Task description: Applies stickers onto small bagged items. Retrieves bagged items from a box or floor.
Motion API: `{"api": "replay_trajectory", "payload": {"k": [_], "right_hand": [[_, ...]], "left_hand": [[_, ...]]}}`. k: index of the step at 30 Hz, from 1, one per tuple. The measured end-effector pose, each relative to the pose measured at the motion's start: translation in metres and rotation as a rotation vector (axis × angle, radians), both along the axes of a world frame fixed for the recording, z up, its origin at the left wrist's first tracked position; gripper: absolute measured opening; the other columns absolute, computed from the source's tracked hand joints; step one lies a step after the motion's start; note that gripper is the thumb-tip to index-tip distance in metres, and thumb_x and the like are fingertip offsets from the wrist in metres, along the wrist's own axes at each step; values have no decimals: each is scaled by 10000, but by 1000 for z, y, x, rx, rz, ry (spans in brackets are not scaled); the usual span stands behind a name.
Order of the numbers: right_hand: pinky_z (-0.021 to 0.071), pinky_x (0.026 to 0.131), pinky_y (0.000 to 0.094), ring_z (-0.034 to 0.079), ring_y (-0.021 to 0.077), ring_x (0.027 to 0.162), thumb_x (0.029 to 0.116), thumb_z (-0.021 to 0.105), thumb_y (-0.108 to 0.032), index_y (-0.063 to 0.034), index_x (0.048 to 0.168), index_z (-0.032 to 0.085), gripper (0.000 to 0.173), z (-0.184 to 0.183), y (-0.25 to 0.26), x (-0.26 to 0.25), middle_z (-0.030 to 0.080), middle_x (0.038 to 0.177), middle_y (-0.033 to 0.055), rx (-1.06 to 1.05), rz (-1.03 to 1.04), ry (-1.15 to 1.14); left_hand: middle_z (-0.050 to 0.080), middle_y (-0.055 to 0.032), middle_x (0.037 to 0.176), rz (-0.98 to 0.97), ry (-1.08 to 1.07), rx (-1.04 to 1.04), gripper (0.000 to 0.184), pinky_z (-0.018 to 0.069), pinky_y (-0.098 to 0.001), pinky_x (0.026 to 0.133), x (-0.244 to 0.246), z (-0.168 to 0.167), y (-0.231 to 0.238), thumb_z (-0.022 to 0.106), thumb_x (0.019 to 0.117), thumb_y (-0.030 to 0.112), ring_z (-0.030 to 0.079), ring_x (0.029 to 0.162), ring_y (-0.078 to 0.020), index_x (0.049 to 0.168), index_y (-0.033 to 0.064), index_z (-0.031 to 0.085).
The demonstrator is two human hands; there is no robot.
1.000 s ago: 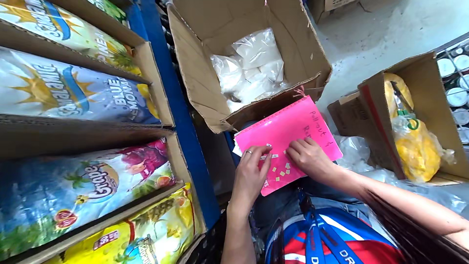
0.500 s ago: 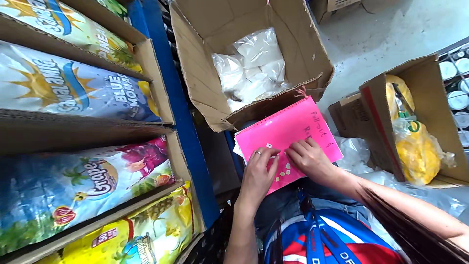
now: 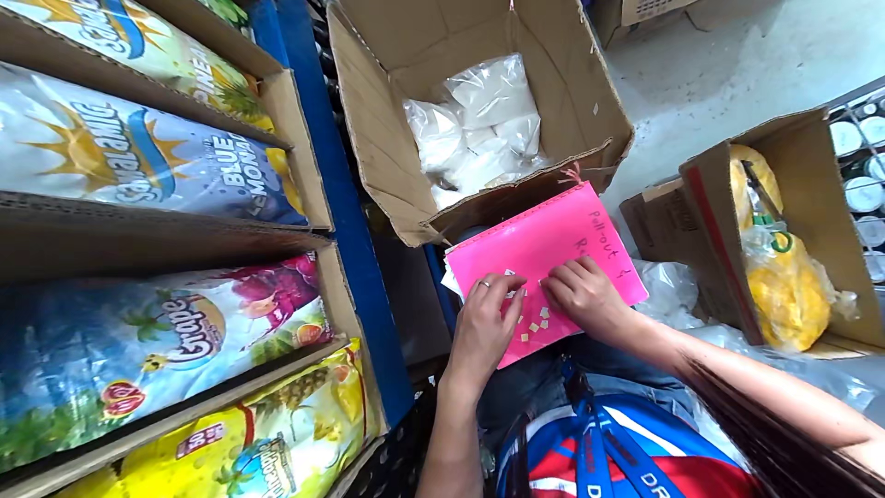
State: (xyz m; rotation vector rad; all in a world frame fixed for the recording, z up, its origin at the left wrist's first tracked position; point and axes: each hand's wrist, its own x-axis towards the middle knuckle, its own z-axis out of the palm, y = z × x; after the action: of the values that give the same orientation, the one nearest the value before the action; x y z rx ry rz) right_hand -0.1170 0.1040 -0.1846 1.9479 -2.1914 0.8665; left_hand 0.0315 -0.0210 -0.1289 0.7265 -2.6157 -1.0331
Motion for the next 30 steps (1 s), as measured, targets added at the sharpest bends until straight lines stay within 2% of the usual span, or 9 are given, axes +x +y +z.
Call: {"api": "replay_trajectory", "payload": {"k": [4,7,9,12,13,15,17,24,30], "right_hand": [[528,715,383,682,272,756,945,629,-92,-23,863,716,138,-5,1,-1,711,830,129,-58,-44,-73],[544,744,385,700,267,806,925,662,-109,-20,893,733,118,1,3,-3,726,871,139,-67,-91,-244],[560,781,370,707,245,846,909,677,-91,0,925,743,113,11,4,-5,732,913,149,-48,-130,-464],[546,785,190,666,67,832,922,672,-97,12,949,744,134,27,3,-8,713,923,87,-13,-202,-887],[538,779,162,649,22,831,933,666,-102,8,962,737,134,34,2,-8,698,930,51,6,-221,-1036],[544,759,153,641,-15,811,941,663,-95,-21,968,717,96,46,1,-8,683,917,-16,31,-254,-1275],[558,761,167,652,-15,795,949,655,-77,-42,962,706,63,56,0,-7,692,892,-48,22,-260,-1412],[553,760,161,649,-15,801,949,636,-45,-44,953,704,68,68,0,2,694,897,-57,-83,-200,-1485],[576,814,216,681,20,839,994,579,-59,-70,945,710,140,70,4,-4,719,891,-63,-53,-82,-1648]], "left_hand": [[730,-142,1030,-9,4,21,207,572,-335,879,-4,-1,2,598,988,117,709,984,-242,1087,4,741],[730,-137,1026,-7,16,21,200,567,-320,874,-6,-1,3,599,985,110,704,980,-232,1081,6,741],[730,-133,1026,-2,23,18,194,565,-313,869,-6,-2,5,602,982,108,702,981,-227,1075,13,744],[730,-126,1015,26,42,51,189,567,-299,862,-9,1,8,610,982,118,702,970,-210,1058,19,752],[730,-120,1011,48,55,92,193,563,-278,862,-11,4,10,613,987,128,699,966,-186,1057,17,754],[726,-98,1007,111,97,220,201,553,-212,850,-16,12,15,624,990,148,689,951,-108,1062,14,755],[717,-78,1015,169,140,347,202,550,-169,837,-20,20,20,642,987,160,679,942,-46,1065,6,746],[682,-31,942,280,257,486,119,556,-121,725,-27,32,27,675,950,96,655,817,23,977,-13,715],[692,-40,930,228,224,356,115,549,-127,795,-22,39,26,683,912,96,663,871,9,951,-6,719]]}}
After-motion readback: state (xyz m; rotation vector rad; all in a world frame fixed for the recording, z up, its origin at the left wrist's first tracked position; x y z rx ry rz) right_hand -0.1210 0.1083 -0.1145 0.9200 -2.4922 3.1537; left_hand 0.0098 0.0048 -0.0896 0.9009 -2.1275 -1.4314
